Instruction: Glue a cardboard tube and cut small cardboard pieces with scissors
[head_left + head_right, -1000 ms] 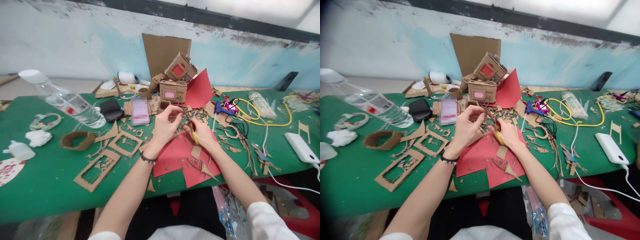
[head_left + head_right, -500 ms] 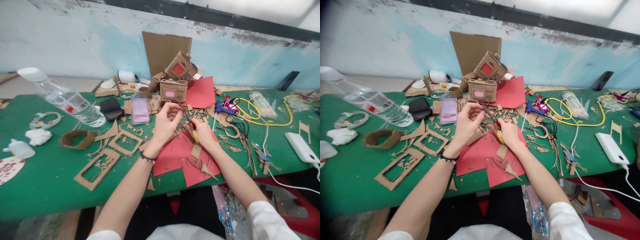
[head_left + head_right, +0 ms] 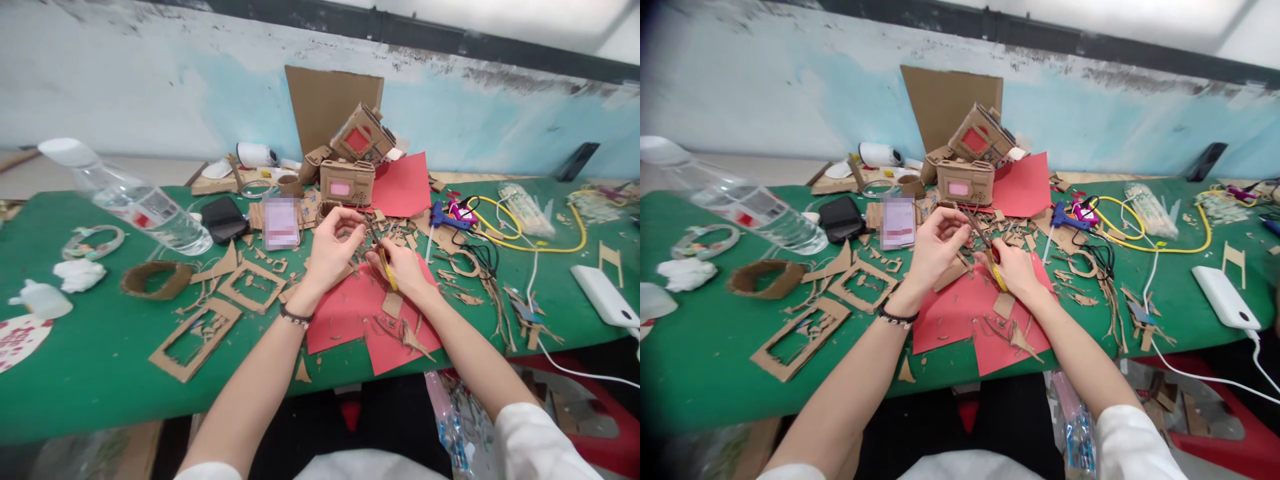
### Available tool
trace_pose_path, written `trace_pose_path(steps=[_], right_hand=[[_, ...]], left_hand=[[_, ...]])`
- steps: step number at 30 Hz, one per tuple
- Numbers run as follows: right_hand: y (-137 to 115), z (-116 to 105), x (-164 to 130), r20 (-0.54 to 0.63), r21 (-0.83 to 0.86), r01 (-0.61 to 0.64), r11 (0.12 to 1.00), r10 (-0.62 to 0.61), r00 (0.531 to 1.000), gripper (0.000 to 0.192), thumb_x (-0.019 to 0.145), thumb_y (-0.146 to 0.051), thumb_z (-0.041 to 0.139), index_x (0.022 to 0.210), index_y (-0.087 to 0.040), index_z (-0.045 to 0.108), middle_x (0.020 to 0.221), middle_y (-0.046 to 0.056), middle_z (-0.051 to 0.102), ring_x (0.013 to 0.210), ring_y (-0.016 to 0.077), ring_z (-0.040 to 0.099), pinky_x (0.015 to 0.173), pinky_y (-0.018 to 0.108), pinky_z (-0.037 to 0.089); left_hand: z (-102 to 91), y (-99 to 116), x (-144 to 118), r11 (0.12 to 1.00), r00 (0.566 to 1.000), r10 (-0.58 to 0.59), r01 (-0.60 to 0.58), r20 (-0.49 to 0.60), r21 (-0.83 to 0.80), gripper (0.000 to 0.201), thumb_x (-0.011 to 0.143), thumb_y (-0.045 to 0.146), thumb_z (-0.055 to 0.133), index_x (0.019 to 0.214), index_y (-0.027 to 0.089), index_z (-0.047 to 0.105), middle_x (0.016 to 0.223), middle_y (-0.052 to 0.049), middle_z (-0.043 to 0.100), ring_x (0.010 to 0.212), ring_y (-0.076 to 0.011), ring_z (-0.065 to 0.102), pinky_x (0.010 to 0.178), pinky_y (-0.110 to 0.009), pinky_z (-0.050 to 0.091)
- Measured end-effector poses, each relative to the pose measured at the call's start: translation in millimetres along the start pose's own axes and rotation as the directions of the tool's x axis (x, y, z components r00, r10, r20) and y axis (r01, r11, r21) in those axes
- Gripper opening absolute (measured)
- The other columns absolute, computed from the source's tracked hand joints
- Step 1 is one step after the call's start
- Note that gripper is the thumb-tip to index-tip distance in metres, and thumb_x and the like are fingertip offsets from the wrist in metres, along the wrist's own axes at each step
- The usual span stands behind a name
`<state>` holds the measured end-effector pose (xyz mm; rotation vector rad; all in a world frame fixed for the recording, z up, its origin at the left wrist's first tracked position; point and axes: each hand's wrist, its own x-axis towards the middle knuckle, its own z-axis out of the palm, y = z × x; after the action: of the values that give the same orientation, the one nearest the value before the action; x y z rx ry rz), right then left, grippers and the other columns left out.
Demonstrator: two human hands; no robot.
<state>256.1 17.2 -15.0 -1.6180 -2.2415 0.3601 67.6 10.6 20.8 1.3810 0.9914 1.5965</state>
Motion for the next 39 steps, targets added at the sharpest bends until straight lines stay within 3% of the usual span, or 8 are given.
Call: trace_pose_path(steps=[15,29,35,39], right_hand=[[-3.4,-4.7,-1.8,-0.001,-0.017,0.008,1.0,-0.008,1.0,0.038,0.111,-0.061,0.053,0.119,-0.026,0.067,0.102,0.009,0.085,0.095,0.0301,0.079,0.073,0.031,0.039],[-1.9,0.2,-1.1,-0.015,-0.062,0.022,0.998,-0.023,1.0,0.035,0.113,-0.056,0.051,0.116,-0.025,0.067,0.094,0.009,0.084,0.088,0.0304,0.079,0.071,0.033,0.036],[-0.7,5.8,0.0,-0.029,-0.083,-0.012,0.996,0.009,1.0,0.036,0.112,-0.058,0.052,0.116,-0.025,0.066,0.098,0.011,0.085,0.091,0.0317,0.08,0.07,0.033,0.036],[-0.3,5.0,-1.6,-0.026,0.008,0.01,1.0,-0.01,1.0,0.032,0.112,-0.056,0.053,0.116,-0.026,0.064,0.103,0.01,0.086,0.095,0.0307,0.081,0.072,0.031,0.04]], left_hand=[[1.8,-4.6,3.8,0.996,0.998,-0.064,0.062,-0.023,-0.064,0.026,0.084,0.036,0.084,0.095,0.019,0.066,0.09,-0.001,0.071,0.07,-0.0113,0.065,0.066,-0.024,0.06],[0.8,-5.2,3.6,0.982,0.989,-0.146,0.143,-0.016,-0.122,0.031,0.082,0.037,0.088,0.098,0.02,0.067,0.091,-0.002,0.072,0.074,-0.0129,0.068,0.068,-0.025,0.063],[3.0,-5.3,2.2,0.976,0.983,-0.173,0.179,0.054,-0.125,0.039,0.087,0.05,0.089,0.098,0.021,0.064,0.085,0.0,0.068,0.071,-0.0132,0.067,0.066,-0.026,0.061],[3.3,-5.0,0.4,0.988,0.988,-0.132,0.138,0.077,-0.076,0.044,0.09,0.058,0.087,0.097,0.021,0.063,0.085,0.001,0.068,0.071,-0.0132,0.068,0.069,-0.027,0.061]])
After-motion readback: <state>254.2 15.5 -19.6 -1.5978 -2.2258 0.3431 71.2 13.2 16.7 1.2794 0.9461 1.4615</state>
